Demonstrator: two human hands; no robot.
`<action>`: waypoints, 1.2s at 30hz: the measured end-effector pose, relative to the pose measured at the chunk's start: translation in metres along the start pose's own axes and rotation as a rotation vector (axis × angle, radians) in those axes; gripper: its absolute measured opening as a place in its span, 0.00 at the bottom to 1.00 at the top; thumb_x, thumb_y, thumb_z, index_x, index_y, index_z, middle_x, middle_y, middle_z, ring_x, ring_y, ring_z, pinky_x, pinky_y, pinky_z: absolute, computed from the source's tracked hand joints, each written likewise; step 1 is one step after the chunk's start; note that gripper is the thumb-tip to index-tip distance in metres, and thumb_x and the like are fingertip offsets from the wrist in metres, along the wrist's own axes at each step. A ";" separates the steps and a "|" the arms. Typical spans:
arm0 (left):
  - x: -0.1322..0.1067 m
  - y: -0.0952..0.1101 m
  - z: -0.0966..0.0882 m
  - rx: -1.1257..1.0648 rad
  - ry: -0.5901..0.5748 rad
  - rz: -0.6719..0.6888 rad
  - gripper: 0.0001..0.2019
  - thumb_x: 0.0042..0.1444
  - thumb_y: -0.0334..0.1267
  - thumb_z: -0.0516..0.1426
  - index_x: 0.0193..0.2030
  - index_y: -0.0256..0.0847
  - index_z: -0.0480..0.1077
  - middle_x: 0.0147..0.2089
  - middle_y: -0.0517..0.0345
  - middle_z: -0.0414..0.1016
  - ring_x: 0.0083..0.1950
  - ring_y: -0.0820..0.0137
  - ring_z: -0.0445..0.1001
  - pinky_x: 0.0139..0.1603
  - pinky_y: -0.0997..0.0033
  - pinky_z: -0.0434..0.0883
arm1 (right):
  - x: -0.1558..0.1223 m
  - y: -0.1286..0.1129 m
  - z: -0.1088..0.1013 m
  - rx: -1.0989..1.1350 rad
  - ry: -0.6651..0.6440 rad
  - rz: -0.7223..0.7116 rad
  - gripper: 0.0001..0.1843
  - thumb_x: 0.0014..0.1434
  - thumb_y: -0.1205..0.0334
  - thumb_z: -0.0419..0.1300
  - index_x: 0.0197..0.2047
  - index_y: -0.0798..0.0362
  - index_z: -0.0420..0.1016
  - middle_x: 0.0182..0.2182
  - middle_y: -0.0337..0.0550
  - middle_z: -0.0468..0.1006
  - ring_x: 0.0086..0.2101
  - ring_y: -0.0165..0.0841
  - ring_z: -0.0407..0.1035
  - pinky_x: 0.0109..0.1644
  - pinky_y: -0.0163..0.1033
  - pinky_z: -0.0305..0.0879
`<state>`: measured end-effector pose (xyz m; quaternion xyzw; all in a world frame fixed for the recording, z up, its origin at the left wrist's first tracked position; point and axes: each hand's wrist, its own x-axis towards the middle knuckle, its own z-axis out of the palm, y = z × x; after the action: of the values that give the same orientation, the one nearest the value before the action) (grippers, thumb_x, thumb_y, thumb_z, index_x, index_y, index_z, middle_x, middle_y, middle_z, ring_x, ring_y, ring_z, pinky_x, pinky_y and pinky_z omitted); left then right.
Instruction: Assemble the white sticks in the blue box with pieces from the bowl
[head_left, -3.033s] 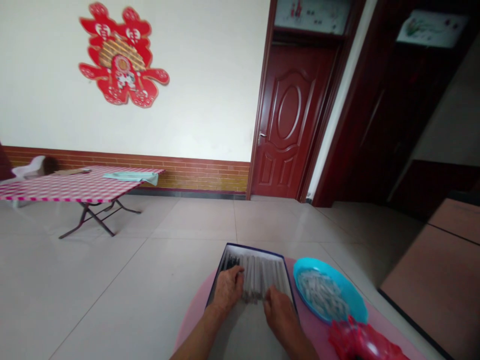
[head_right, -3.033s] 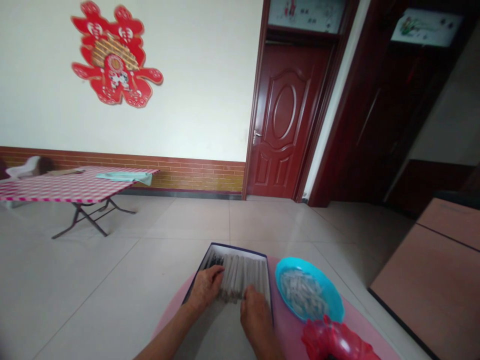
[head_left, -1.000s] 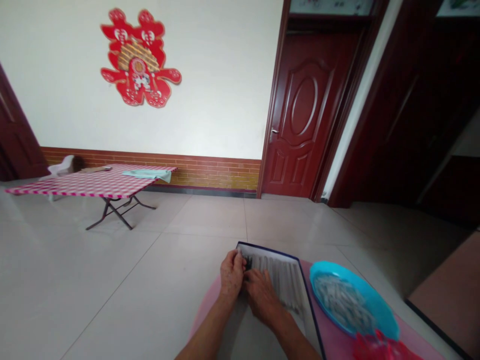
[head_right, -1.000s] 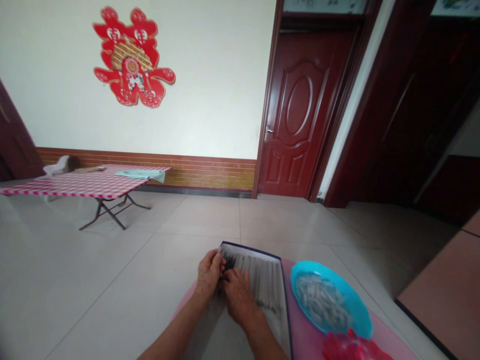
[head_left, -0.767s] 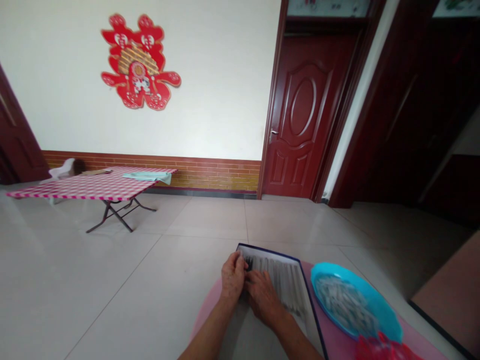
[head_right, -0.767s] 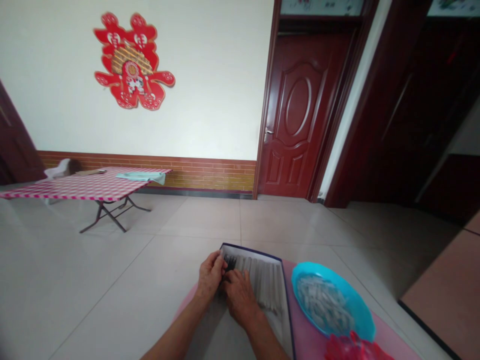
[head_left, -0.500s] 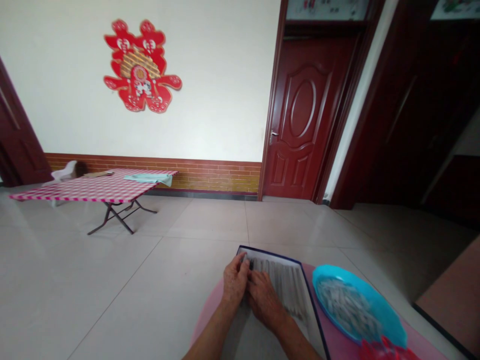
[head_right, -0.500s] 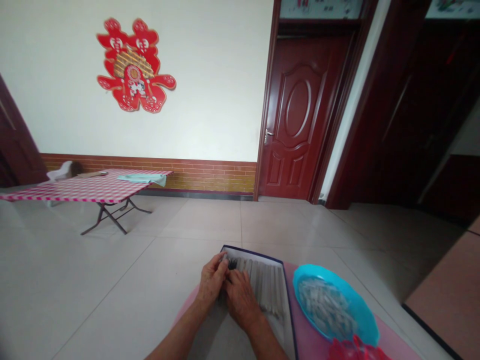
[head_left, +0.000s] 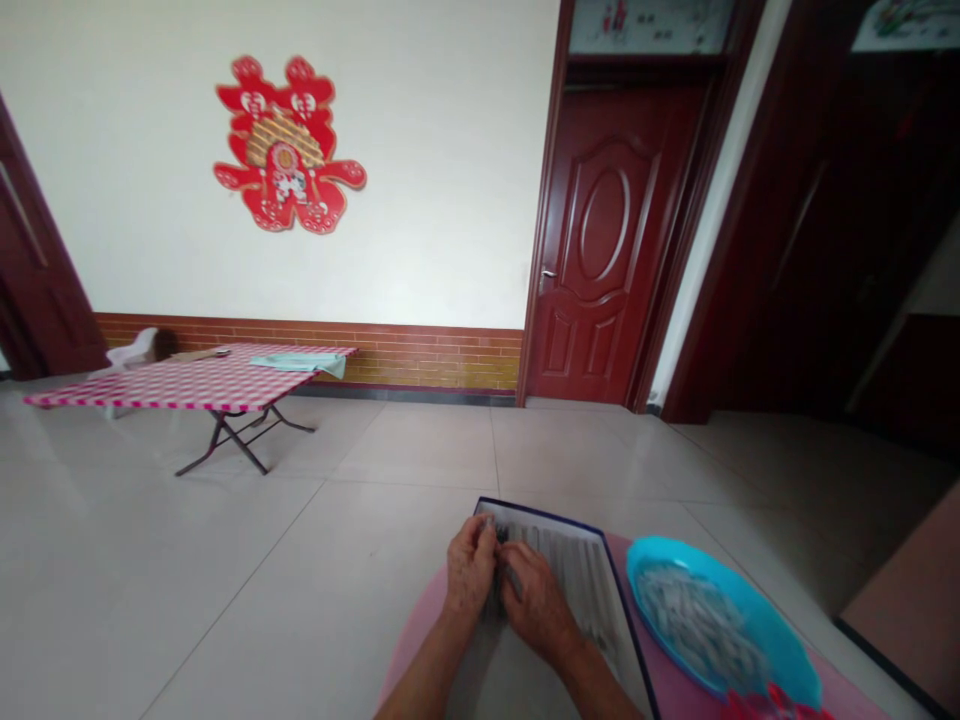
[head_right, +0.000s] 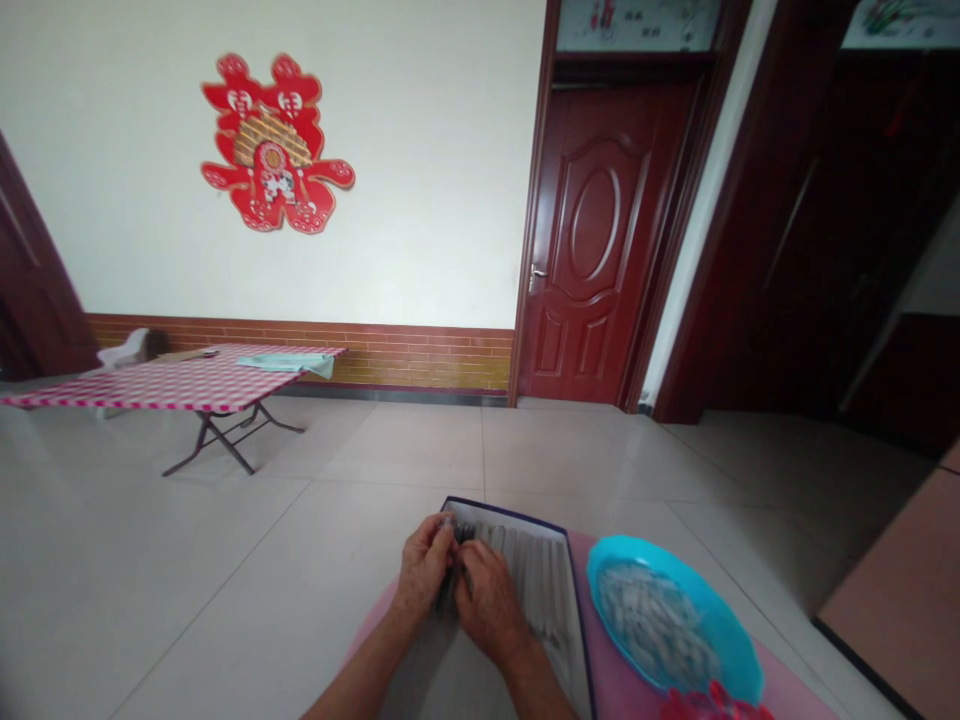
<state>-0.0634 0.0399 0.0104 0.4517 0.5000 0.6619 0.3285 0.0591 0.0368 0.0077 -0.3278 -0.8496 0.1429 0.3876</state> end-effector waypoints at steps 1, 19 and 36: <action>0.000 -0.001 0.000 -0.006 -0.005 -0.001 0.15 0.52 0.47 0.54 0.39 0.36 0.71 0.21 0.65 0.68 0.23 0.73 0.66 0.27 0.74 0.66 | -0.001 -0.001 0.000 0.003 -0.005 0.009 0.14 0.53 0.74 0.50 0.41 0.50 0.68 0.38 0.46 0.73 0.42 0.37 0.67 0.48 0.44 0.64; -0.005 -0.009 0.005 0.285 -0.180 0.172 0.15 0.57 0.41 0.51 0.45 0.39 0.74 0.38 0.54 0.79 0.40 0.67 0.76 0.44 0.70 0.71 | 0.011 0.034 -0.036 0.614 0.948 0.580 0.15 0.55 0.48 0.55 0.38 0.50 0.65 0.34 0.39 0.75 0.33 0.32 0.72 0.40 0.40 0.69; -0.010 -0.015 0.008 0.579 -0.222 0.431 0.16 0.57 0.34 0.49 0.47 0.39 0.74 0.43 0.50 0.79 0.44 0.63 0.76 0.48 0.62 0.73 | 0.010 0.037 -0.038 0.780 0.954 0.714 0.18 0.47 0.49 0.61 0.37 0.50 0.65 0.29 0.34 0.76 0.27 0.29 0.71 0.35 0.37 0.70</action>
<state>-0.0527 0.0382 -0.0056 0.6896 0.5212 0.4942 0.0924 0.0993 0.0707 0.0205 -0.4502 -0.3153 0.3958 0.7358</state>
